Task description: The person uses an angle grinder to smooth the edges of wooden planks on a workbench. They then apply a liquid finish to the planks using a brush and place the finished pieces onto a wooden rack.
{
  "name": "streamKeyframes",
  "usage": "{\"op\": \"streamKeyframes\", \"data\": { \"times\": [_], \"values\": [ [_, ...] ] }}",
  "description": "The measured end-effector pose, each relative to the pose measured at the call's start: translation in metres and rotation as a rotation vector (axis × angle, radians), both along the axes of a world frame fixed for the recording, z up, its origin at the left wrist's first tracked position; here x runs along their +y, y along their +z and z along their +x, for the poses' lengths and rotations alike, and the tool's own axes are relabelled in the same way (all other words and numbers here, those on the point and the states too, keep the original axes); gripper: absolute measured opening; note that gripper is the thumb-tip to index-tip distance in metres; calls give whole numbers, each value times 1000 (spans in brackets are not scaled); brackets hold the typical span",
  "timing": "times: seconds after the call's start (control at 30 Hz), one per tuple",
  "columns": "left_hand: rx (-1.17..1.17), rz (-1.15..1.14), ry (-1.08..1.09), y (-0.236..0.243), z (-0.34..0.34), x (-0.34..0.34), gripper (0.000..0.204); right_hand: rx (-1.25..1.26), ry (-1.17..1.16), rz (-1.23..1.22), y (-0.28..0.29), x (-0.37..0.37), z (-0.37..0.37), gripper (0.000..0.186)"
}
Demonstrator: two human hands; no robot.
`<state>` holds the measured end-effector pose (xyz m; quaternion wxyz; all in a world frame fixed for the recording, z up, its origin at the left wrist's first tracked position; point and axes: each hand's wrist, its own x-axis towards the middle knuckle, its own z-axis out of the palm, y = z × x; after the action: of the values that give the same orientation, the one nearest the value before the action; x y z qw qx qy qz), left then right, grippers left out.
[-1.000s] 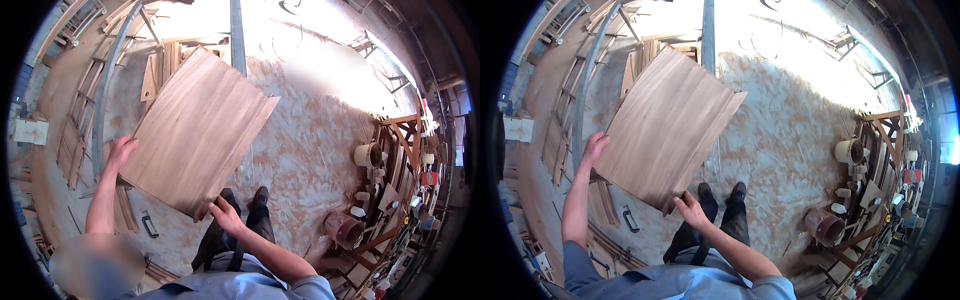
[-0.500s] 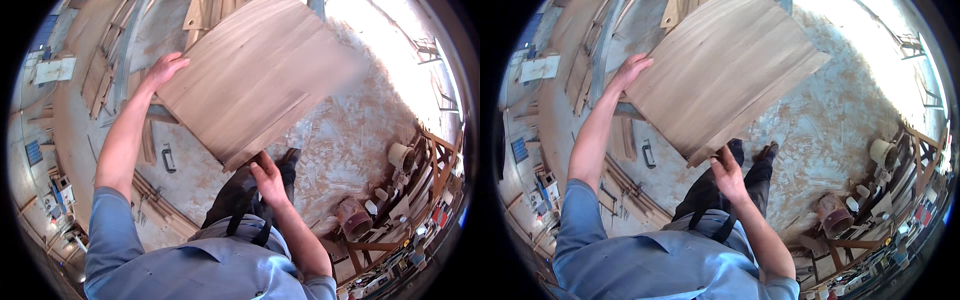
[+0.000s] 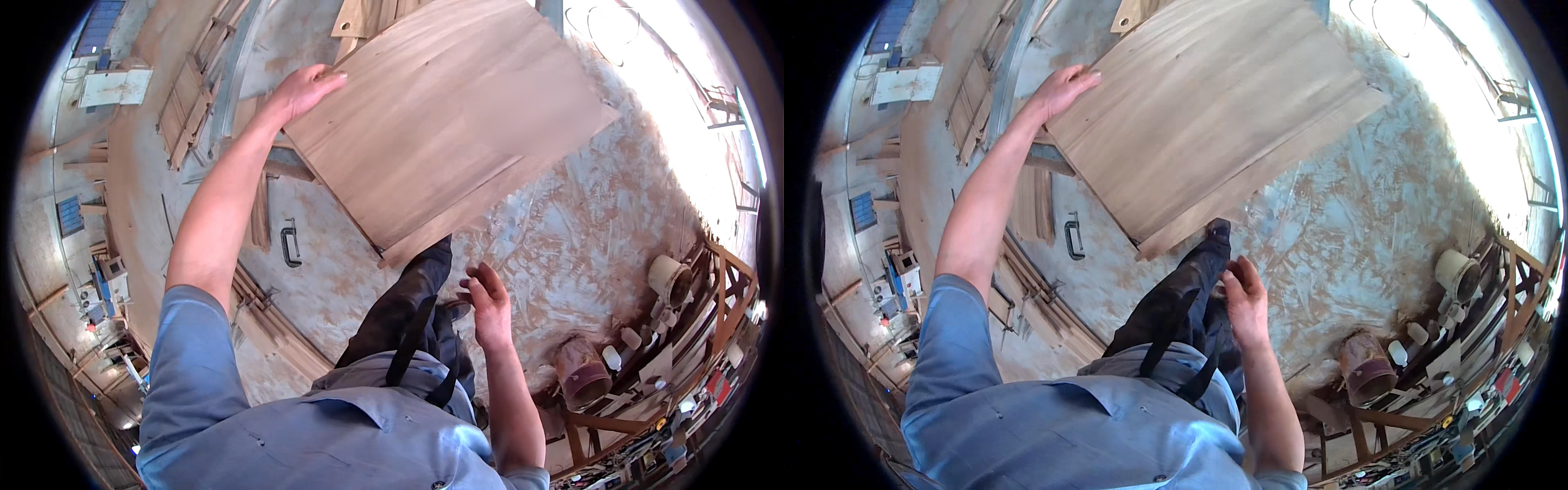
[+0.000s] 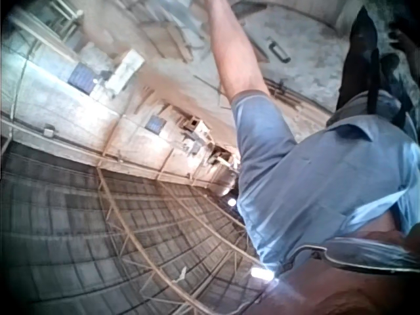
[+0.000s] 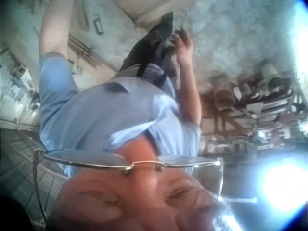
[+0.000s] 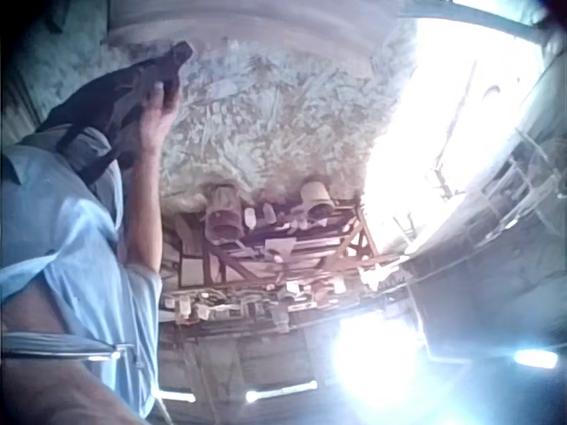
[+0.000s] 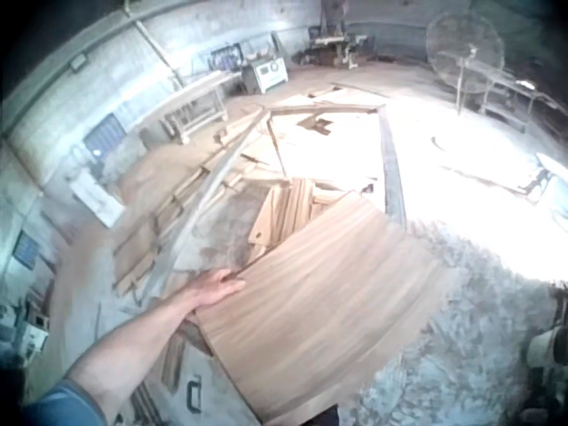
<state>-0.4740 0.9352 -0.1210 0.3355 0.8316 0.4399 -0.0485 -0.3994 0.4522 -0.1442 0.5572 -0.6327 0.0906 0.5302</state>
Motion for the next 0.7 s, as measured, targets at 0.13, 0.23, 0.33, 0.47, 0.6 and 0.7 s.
{"op": "streamKeyframes", "data": {
  "times": [0.13, 0.23, 0.33, 0.47, 0.6, 0.7],
  "values": [
    [-159, 209, 129, -5, -6, 6, 59, 17, -172, -97, -8, -68, -1, 31],
    [-107, 609, 60, 22, 1, 0, 53, -128, -183, -196, -4, -129, -16, 26],
    [-372, 789, -97, 74, 12, -48, 52, -191, -276, -138, 1, -185, -42, 31],
    [-733, 1020, -523, 121, 51, -193, 47, -234, -508, -90, 2, -257, -81, 19],
    [-741, 730, -843, 84, 45, -391, 58, -250, -706, -124, 2, -353, -138, 21],
    [-600, 504, -1193, 30, 27, -533, 57, -216, -975, -163, 12, -446, -196, 23]
  ]
}}
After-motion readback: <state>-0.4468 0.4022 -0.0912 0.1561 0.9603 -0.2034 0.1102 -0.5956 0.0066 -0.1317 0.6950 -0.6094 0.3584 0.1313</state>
